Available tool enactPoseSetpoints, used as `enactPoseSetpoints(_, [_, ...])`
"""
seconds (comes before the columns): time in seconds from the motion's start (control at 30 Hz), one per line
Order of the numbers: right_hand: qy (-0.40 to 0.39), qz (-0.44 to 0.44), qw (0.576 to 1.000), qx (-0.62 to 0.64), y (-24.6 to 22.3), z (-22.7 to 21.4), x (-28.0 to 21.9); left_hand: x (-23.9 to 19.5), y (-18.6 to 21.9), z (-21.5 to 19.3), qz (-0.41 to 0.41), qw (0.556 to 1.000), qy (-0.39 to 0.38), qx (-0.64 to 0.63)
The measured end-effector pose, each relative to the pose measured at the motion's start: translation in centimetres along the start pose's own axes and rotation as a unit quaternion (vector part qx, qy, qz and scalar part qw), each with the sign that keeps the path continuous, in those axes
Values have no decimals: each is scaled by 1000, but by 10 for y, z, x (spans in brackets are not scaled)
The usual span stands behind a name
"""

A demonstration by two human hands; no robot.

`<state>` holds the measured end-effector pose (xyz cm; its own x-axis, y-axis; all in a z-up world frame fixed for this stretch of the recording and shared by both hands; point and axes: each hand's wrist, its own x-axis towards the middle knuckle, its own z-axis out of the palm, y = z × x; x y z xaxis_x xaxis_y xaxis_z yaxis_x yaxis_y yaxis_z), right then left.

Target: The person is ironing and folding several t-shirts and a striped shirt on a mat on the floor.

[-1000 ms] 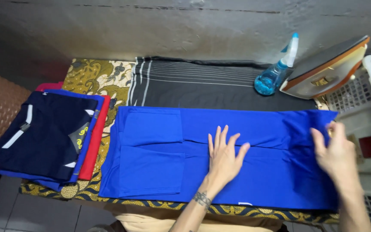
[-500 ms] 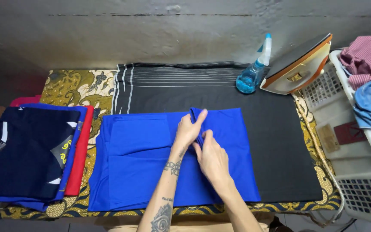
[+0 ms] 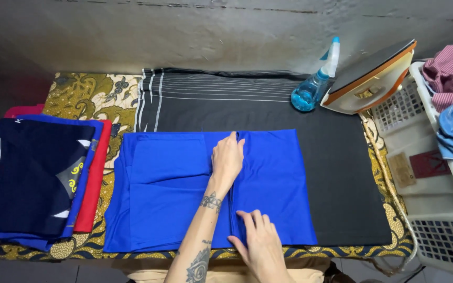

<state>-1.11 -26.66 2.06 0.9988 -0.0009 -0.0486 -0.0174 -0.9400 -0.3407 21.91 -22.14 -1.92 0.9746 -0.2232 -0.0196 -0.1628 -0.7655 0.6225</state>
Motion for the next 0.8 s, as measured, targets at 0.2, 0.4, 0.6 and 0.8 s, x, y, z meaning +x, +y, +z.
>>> enactPoseSetpoints(0.2, [50,-10,986,160,-16,-10,2,17,-33,4,26,998,14,-54])
enactPoseSetpoints(0.4, [-82,-16,961,263,-8,-32,11,7,-31,-20,-5,998,20,-66])
enactPoseSetpoints(0.6, [202,-15,961,187,60,-59,50,-19,-9,-29,49,993,110,1])
enactPoseSetpoints(0.8, [260,55,961,79,115,-66,118,-29,-6,-18,52,993,102,6])
